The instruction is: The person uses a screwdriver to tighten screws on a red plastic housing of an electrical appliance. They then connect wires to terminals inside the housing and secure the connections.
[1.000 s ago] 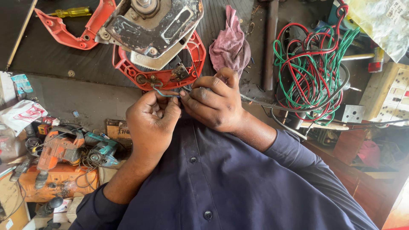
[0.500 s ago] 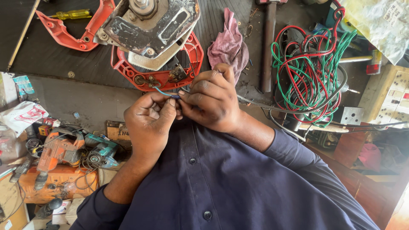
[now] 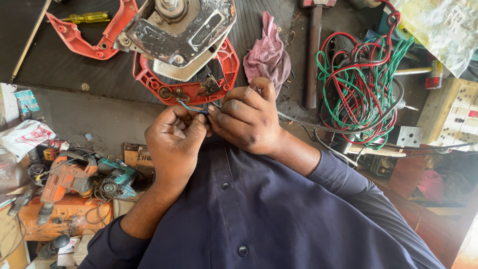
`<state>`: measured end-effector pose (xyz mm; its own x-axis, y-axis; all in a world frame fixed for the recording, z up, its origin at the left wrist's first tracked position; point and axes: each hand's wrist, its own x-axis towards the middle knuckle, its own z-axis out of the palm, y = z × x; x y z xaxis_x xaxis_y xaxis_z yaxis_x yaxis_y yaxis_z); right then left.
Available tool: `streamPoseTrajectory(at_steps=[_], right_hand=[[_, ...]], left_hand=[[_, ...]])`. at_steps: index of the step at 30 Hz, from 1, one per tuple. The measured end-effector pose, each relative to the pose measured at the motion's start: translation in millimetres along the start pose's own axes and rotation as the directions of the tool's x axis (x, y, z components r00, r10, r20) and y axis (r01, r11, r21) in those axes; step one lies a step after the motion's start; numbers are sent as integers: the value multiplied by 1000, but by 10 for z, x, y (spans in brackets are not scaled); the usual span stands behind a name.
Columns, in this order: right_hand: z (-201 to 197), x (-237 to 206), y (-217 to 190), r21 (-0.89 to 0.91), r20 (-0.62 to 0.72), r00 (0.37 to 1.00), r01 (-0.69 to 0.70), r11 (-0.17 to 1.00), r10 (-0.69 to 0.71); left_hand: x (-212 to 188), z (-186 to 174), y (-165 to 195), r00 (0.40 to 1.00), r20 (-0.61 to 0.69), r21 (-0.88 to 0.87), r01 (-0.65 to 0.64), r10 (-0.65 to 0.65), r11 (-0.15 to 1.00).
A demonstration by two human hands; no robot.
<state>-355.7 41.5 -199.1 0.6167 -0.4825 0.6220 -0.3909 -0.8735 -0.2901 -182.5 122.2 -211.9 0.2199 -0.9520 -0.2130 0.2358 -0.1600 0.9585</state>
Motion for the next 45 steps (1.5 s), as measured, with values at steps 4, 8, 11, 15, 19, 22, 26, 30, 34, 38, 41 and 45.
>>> streamPoseTrajectory(at_steps=[4,8,11,15,19,22,26,30,34,38,41,45], right_hand=[[12,9,-18,22,4,1000,-27,999,27],[17,-9,-14,213,63,986,-166,963,156],[2,-46,11,390,153,958,-284,876,242],[-31,-100,52,571,334,890,-452,685,310],[-48,-122,57,503,241,911,-412,760,334],[-67,-119,48,397,147,943,-333,855,299],[-115,-97,33,238,104,972,-228,944,209],[-191,-58,25,164,119,984,-154,974,135],[-241,-18,23,108,174,985,-30,994,11],[-187,-1,-23,109,177,983,-65,992,45],[-127,-6,-31,154,171,979,-134,979,107],[-127,-45,-26,220,143,972,-215,952,186]], left_hand=[[2,-30,-30,999,-36,18,31,-30,999],[5,-72,-34,1000,21,-18,-16,16,1000],[23,-106,7,989,104,42,-115,110,993],[116,-195,121,961,229,340,-230,157,912],[147,-184,164,952,305,-1,19,-18,1000],[91,-170,148,945,325,-141,96,-45,985],[41,-109,56,972,225,-88,85,-63,993],[54,-123,79,964,247,18,101,-103,995],[66,-167,223,960,264,357,-9,-92,934],[49,-256,329,816,472,657,-578,334,484],[150,-271,272,635,563,631,-744,530,221],[201,-164,172,624,403,680,-693,669,238]])
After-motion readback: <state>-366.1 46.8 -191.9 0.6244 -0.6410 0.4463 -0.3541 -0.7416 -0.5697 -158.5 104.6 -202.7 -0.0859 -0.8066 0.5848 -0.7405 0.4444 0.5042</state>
